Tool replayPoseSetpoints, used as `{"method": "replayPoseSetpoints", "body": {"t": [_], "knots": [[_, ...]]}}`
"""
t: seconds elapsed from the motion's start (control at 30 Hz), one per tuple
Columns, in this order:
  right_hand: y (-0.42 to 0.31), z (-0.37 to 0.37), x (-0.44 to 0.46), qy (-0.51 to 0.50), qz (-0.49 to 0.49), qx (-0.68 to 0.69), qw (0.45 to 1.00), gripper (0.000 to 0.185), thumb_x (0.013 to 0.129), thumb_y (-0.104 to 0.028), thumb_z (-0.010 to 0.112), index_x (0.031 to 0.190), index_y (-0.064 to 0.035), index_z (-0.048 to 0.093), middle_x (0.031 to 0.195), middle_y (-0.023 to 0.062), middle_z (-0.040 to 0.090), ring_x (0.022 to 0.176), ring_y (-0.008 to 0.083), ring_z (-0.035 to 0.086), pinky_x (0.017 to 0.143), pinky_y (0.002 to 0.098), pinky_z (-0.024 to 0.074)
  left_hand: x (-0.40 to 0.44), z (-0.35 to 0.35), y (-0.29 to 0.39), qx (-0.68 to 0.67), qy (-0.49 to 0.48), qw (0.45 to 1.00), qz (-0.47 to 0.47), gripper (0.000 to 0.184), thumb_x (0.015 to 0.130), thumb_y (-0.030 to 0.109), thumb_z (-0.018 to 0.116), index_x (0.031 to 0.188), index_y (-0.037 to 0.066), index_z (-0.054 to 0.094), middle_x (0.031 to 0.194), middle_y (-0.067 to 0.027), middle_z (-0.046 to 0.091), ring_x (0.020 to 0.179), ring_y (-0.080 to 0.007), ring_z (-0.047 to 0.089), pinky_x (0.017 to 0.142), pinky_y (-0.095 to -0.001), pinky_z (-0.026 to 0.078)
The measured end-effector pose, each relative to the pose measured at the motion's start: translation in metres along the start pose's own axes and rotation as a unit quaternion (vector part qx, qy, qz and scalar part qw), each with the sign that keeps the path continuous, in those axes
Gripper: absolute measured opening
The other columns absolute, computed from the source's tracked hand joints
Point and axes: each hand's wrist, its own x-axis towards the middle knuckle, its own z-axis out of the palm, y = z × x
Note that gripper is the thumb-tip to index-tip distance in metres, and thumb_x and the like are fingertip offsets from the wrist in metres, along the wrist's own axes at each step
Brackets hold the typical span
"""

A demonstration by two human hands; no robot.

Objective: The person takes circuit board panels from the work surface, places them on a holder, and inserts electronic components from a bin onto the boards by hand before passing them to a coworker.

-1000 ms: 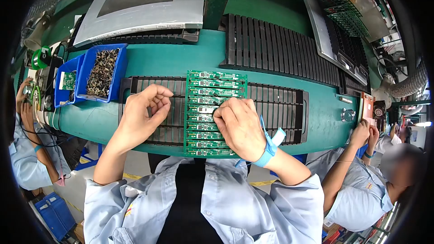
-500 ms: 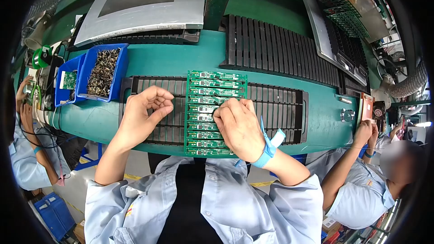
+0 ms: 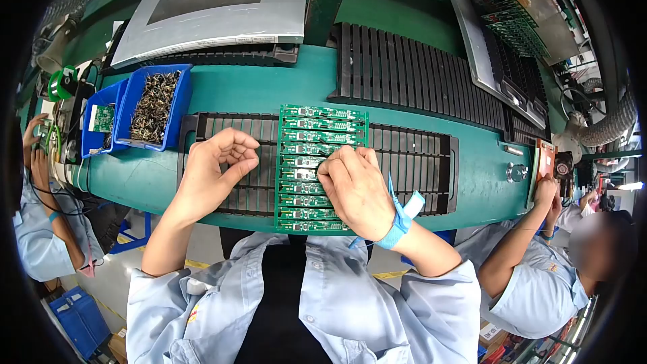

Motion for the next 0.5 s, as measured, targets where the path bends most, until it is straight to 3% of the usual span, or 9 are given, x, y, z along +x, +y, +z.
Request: {"method": "replayPoseSetpoints", "body": {"t": [0.13, 0.5], "knots": [[-0.0005, 0.0006, -0.0003, 0.002, 0.002, -0.005, 1.000, 0.015, 0.074, 0.006, 0.063, 0.086, -0.0011, 0.057, 0.084, 0.0081, 0.053, 0.074, 0.0217, 0.051, 0.079, 0.0324, 0.0379, 0.0003, 0.0019, -0.0026, -0.011, 0.018, 1.000, 0.013, 0.020, 0.076, -0.011, 0.061, 0.094, -0.004, 0.061, 0.074, -0.0039, 0.063, 0.062, -0.0084, 0.054, 0.058, -0.0211, 0.045], [-0.0029, -0.0037, -0.0005, -0.010, -0.038, -0.080, 0.996, 0.011, 0.076, 0.001, 0.065, 0.084, -0.0033, 0.059, 0.085, 0.0045, 0.056, 0.073, 0.0196, 0.051, 0.079, 0.0318, 0.0369, 0.0000, 0.0002, 0.0005, -0.003, -0.004, 1.000, -0.005, 0.022, 0.078, -0.012, 0.060, 0.098, -0.002, 0.059, 0.080, -0.0041, 0.064, 0.069, -0.0077, 0.057, 0.064, -0.0180, 0.046]]}}
